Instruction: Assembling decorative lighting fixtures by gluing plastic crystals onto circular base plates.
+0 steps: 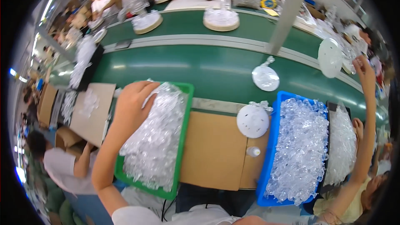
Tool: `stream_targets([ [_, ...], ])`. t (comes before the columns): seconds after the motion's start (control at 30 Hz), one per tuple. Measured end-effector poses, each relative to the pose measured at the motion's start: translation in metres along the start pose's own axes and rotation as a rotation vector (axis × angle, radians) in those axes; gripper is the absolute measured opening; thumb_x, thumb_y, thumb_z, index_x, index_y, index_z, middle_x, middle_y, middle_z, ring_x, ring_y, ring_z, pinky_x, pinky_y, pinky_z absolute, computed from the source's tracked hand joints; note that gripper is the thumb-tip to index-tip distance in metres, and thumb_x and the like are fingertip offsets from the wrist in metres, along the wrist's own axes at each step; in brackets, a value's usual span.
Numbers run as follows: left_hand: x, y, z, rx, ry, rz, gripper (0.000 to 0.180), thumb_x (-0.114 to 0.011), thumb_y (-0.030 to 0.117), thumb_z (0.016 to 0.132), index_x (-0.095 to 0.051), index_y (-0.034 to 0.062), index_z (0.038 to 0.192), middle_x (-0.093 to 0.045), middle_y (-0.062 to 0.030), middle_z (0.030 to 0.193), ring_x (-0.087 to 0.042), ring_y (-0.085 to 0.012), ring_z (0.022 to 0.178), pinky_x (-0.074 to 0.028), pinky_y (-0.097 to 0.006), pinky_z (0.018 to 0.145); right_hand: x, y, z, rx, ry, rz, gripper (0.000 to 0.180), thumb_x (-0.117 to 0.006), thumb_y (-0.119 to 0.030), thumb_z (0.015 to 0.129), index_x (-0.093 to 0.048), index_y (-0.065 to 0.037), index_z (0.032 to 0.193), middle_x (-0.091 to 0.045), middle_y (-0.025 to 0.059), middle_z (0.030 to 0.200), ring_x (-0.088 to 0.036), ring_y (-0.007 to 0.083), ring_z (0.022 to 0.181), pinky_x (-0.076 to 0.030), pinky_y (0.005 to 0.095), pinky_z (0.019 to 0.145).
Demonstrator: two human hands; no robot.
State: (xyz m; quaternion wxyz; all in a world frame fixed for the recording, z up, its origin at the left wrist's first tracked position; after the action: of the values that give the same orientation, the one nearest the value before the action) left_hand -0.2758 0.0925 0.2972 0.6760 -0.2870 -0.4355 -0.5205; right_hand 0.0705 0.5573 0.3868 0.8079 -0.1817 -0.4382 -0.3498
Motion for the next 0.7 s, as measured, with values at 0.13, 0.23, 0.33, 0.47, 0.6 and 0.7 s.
stream_targets([
  [0.13,-0.007,-0.016,-0.055,0.065,-0.007,-0.042,0.022,-0.064,0.007,0.079,-0.063,0.0058,0.101,-0.063,-0.0100,0.095,-0.059,-0.0297,0.090,-0.045,-0.039,0.081,0.024,-0.197,-0.055,0.277,-0.168,0.519,0.014,-0.060,-0.014,0.087,-0.059,-0.003,0.096,-0.061,0.0051,0.073,-0.054,0.0101,0.062,-0.043,0.0264,0.056],
  [0.23,-0.008,-0.008,-0.080,0.046,0.011,-0.088,0.021,-0.065,0.008,0.079,-0.063,0.0069,0.100,-0.063,-0.0083,0.095,-0.059,-0.0279,0.092,-0.044,-0.039,0.083,-0.014,-0.326,-0.124,0.673,-0.300,0.450,0.016,-0.066,-0.013,0.076,-0.059,-0.007,0.089,-0.062,0.0126,0.074,-0.061,0.0318,0.069,-0.048,0.0389,0.061],
  [0.33,-0.007,0.007,-0.094,0.029,0.091,0.022,0.021,-0.065,0.010,0.080,-0.063,0.0073,0.101,-0.063,-0.0087,0.098,-0.057,-0.0284,0.094,-0.044,-0.039,0.083,-0.101,-0.399,-0.193,0.802,-0.503,0.281,0.015,-0.065,-0.019,0.076,-0.058,-0.008,0.083,-0.063,0.0120,0.074,-0.064,0.0323,0.075,-0.050,0.0433,0.063],
  [0.47,-0.033,-0.037,-0.083,0.102,0.121,-0.006,0.027,-0.065,0.017,0.080,-0.062,0.0076,0.105,-0.062,-0.0106,0.100,-0.055,-0.0298,0.096,-0.044,-0.041,0.081,-0.145,-0.428,-0.225,0.859,-0.639,0.106,0.024,-0.069,-0.024,0.075,-0.059,-0.010,0.092,-0.063,0.0086,0.080,-0.064,0.0294,0.077,-0.051,0.0403,0.065],
  [0.6,-0.078,-0.038,-0.042,0.035,0.085,0.073,0.029,-0.071,0.020,0.074,-0.063,0.0065,0.099,-0.060,-0.0100,0.095,-0.054,-0.0285,0.095,-0.044,-0.042,0.078,-0.099,-0.414,-0.215,0.775,-0.470,0.214,0.047,-0.071,-0.026,0.075,-0.054,-0.014,0.116,-0.062,0.0075,0.090,-0.063,0.0269,0.085,-0.051,0.0376,0.067],
  [0.7,-0.115,-0.058,-0.041,0.079,-0.079,0.134,0.032,-0.073,0.020,0.070,-0.064,0.0050,0.097,-0.059,-0.0122,0.094,-0.055,-0.0299,0.096,-0.045,-0.042,0.077,-0.040,-0.407,-0.215,0.654,-0.394,0.362,0.044,-0.071,-0.025,0.077,-0.056,-0.014,0.117,-0.062,0.0075,0.090,-0.063,0.0261,0.084,-0.051,0.0370,0.068],
])
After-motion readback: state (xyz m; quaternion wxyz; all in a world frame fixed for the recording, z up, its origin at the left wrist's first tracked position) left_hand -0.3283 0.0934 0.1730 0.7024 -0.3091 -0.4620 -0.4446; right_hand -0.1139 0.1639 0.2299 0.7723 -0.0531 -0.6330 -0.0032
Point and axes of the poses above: each hand's wrist, its own z-axis towards the middle knuckle, its own x-axis out of the back of the hand, y = z × x, the point moved 9 cm from there along z, towards the middle knuckle
